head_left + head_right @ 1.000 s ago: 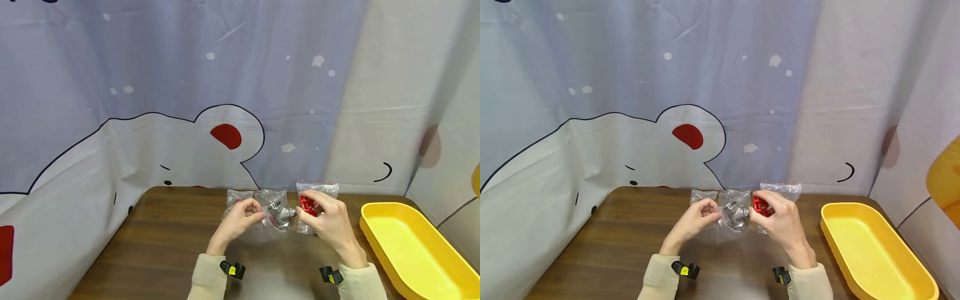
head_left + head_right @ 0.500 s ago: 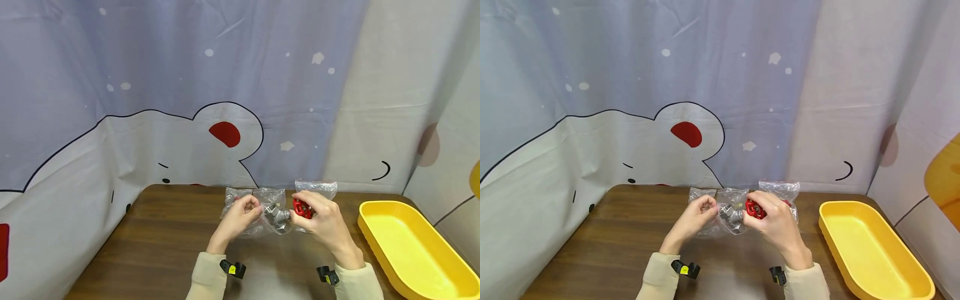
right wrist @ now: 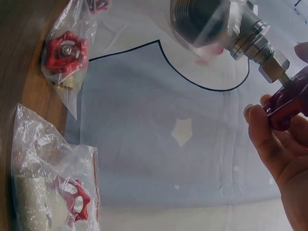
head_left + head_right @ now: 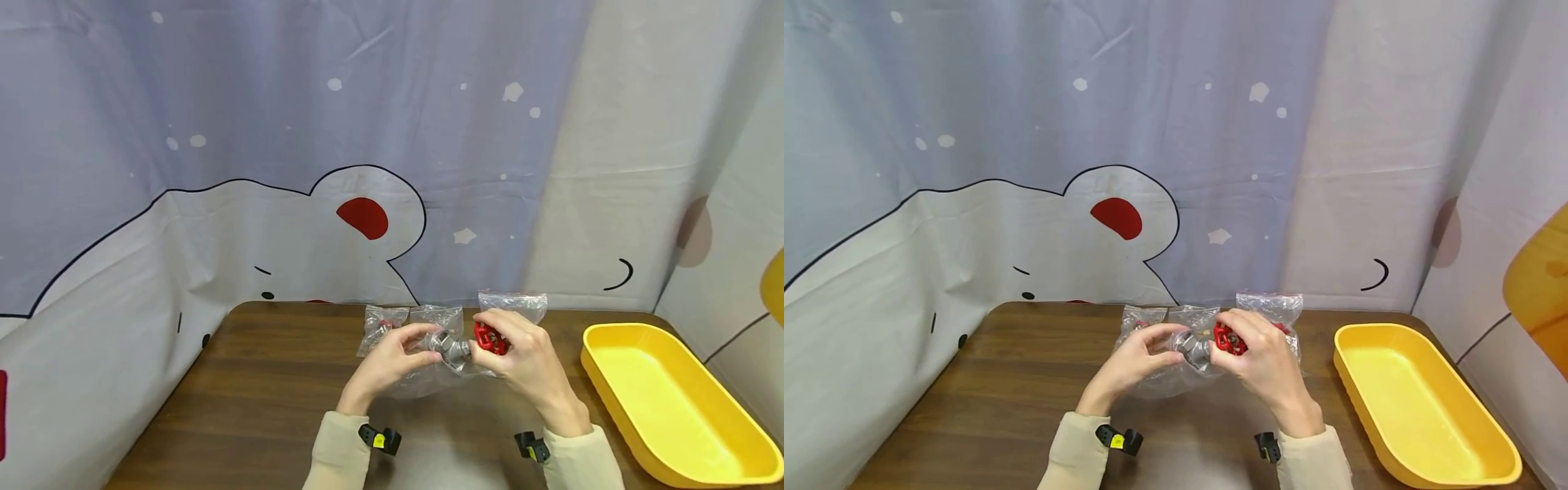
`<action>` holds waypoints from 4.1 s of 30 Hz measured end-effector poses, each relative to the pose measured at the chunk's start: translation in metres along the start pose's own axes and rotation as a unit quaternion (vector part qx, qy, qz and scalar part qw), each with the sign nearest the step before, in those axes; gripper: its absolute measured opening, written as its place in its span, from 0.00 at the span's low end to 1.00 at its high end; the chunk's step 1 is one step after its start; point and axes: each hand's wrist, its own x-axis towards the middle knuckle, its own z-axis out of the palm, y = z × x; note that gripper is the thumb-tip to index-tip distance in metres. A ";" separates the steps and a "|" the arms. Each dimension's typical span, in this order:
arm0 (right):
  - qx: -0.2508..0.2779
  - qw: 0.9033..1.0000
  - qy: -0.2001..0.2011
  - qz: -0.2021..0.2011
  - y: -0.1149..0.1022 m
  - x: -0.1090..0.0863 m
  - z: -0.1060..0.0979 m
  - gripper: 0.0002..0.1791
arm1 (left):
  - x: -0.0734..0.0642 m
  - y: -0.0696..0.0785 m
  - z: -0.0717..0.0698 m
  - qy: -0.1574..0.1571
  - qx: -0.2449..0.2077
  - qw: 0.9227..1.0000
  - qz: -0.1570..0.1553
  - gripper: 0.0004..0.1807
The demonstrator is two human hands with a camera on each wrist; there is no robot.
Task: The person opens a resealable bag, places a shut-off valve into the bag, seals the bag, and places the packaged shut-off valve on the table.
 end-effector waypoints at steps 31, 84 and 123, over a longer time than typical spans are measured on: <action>0.005 0.998 -0.055 -0.011 -0.003 -0.008 0.025 0.19 | 0.002 0.011 0.010 0.002 0.073 0.997 0.011 0.21; 0.003 0.990 -0.142 -0.023 -0.024 -0.014 0.047 0.42 | -0.002 0.035 0.019 0.131 0.329 0.933 0.062 0.05; 0.391 0.796 -0.160 0.433 -0.025 -0.018 0.071 0.46 | 0.003 0.026 0.019 0.247 0.162 0.952 0.084 0.08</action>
